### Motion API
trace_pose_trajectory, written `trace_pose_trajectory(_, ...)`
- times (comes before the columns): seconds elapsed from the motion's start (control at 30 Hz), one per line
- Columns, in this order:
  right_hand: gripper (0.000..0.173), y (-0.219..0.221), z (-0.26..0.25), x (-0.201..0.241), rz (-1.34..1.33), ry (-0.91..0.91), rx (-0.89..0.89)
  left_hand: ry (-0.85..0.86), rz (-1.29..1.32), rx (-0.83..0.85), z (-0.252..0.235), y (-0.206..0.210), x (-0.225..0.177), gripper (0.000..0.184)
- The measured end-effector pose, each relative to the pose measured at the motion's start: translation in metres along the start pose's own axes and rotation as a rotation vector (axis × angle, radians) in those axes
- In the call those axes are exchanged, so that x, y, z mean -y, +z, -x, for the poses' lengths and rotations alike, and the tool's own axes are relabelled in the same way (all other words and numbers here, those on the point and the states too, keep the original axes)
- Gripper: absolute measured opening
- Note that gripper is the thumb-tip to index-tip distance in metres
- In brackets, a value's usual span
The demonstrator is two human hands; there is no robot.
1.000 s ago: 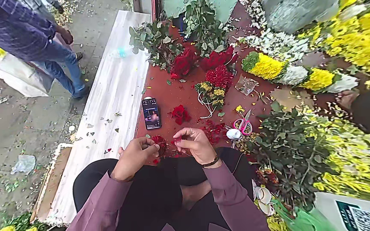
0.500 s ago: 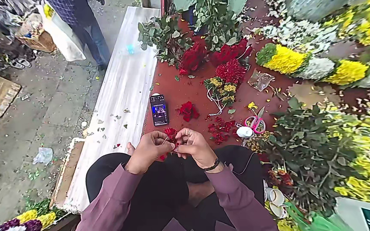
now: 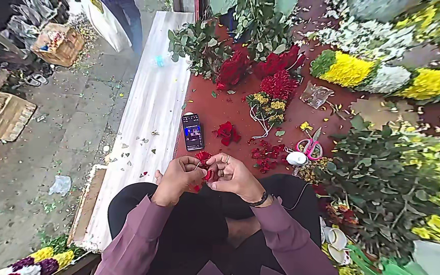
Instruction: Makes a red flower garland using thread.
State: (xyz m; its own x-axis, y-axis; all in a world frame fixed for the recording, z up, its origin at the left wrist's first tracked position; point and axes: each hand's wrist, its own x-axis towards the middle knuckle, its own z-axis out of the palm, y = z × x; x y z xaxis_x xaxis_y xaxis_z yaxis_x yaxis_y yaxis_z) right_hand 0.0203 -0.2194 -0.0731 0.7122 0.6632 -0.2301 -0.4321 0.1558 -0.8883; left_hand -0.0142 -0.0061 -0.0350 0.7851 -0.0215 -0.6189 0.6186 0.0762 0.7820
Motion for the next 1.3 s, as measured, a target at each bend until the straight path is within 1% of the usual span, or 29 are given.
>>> trace_pose_trajectory(0.07, 0.055, 0.003, -0.001, -0.004, 0.087, -0.072, -0.037, -0.001, 0.023, -0.014, -0.001, 0.0, 0.001, 0.028)
trace_pose_trajectory(0.17, 0.043, 0.009, -0.002, -0.009, 0.187, -0.154, -0.145, 0.01, 0.01, -0.027, -0.001, 0.001, 0.002, 0.03)
trace_pose_trajectory(0.3, 0.038, 0.01, -0.001, -0.011, 0.197, -0.206, -0.222, 0.081, -0.064, -0.047, 0.0, 0.005, 0.004, 0.032)
trace_pose_trajectory(0.4, 0.038, 0.011, -0.002, -0.011, 0.15, -0.187, -0.238, 0.138, -0.136, -0.057, -0.001, 0.004, 0.007, 0.036)
trace_pose_trajectory(0.5, 0.039, 0.012, -0.002, -0.013, 0.094, -0.171, -0.241, 0.122, -0.147, -0.039, -0.002, 0.002, 0.007, 0.038)
trace_pose_trajectory(0.63, 0.039, 0.011, -0.003, -0.013, 0.016, -0.165, -0.263, 0.072, -0.125, -0.003, 0.0, 0.002, 0.005, 0.028)
trace_pose_trajectory(0.73, 0.038, 0.011, -0.002, -0.01, -0.043, -0.169, -0.361, 0.08, -0.115, -0.015, -0.001, 0.002, 0.007, 0.019)
trace_pose_trajectory(0.87, 0.038, 0.017, -0.003, -0.012, -0.149, -0.157, -0.506, 0.103, -0.103, 0.006, -0.002, 0.003, 0.009, 0.02)
trace_pose_trajectory(0.97, 0.038, 0.025, -0.004, -0.019, -0.137, -0.118, -0.591, 0.129, -0.113, 0.022, -0.002, 0.006, 0.009, 0.019)
trace_pose_trajectory(1.07, 0.037, 0.029, -0.006, -0.024, -0.113, -0.121, -0.646, 0.153, -0.127, 0.03, -0.001, 0.006, 0.008, 0.018)
trace_pose_trajectory(1.2, 0.037, 0.032, -0.006, -0.027, -0.082, -0.119, -0.645, 0.179, -0.163, 0.025, -0.002, 0.005, 0.009, 0.016)
trace_pose_trajectory(1.3, 0.046, 0.029, -0.006, -0.028, -0.053, -0.042, -0.611, 0.178, -0.223, 0.0, -0.004, 0.003, 0.011, 0.012)
